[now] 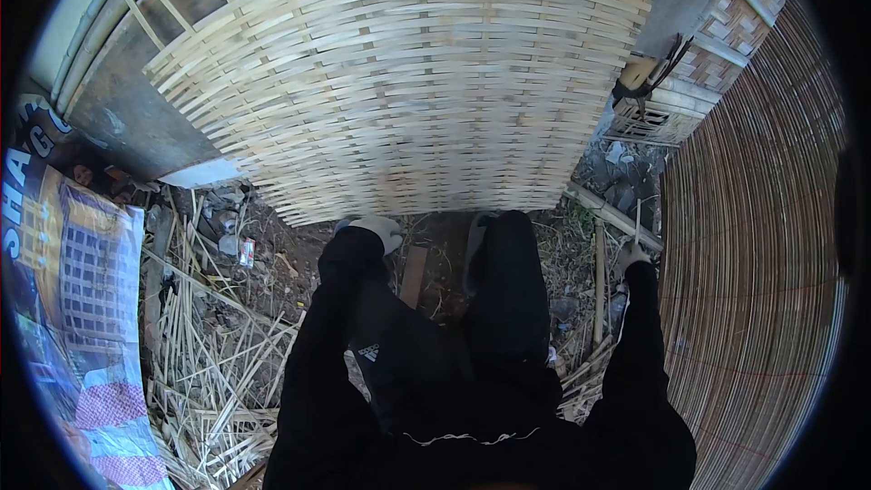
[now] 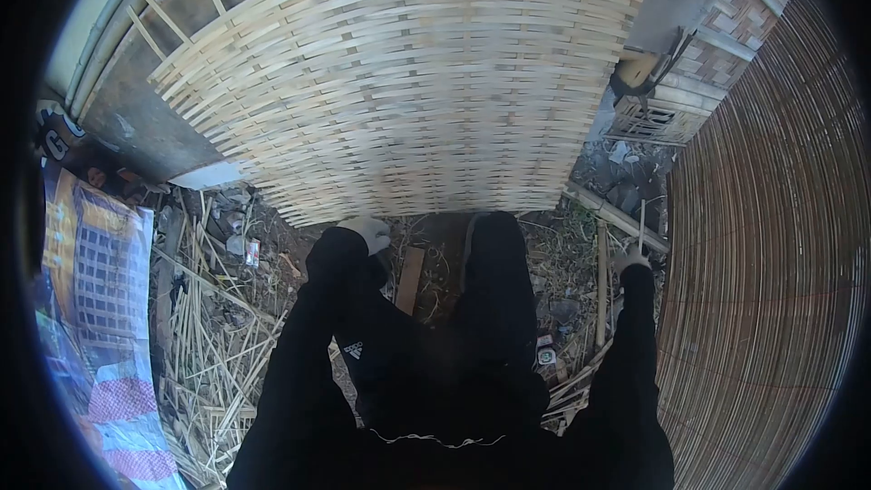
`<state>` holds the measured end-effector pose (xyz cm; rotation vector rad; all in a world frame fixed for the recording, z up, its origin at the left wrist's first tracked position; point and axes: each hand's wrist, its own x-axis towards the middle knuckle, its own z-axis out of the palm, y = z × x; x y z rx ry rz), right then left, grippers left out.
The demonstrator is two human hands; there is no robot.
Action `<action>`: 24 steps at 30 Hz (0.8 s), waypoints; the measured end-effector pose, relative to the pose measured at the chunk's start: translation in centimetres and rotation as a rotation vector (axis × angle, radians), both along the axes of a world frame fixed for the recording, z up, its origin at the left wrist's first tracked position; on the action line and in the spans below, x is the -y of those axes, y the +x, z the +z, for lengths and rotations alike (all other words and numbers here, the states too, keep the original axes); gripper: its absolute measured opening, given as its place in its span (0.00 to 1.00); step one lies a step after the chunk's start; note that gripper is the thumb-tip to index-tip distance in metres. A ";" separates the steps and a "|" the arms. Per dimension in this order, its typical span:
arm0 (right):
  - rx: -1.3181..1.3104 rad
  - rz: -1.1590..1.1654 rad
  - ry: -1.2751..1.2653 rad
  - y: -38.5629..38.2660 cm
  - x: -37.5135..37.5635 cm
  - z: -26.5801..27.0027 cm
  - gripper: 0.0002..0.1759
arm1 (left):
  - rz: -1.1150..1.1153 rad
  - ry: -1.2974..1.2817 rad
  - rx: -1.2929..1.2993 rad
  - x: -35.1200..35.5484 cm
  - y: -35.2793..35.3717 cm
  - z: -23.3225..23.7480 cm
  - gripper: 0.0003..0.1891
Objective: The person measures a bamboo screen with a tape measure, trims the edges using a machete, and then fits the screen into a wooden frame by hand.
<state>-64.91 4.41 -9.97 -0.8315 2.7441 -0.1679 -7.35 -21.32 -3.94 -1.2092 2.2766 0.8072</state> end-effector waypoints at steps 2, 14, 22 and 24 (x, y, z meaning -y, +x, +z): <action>-0.117 -0.037 0.195 4.7 -5.4 4.2 0.35 | 0.102 -0.033 -0.225 -2.2 -0.5 -1.4 0.23; 0.496 0.125 -0.578 24.9 -6.7 0.4 0.24 | 0.603 -0.279 -0.700 6.0 -9.2 -6.5 0.25; -0.125 0.524 -0.513 31.5 3.6 10.3 0.30 | 0.720 -0.246 -0.556 10.2 -14.3 -5.2 0.22; -0.079 0.446 -0.518 31.6 4.8 9.6 0.31 | 0.683 -0.265 -0.536 10.5 -14.9 -5.8 0.21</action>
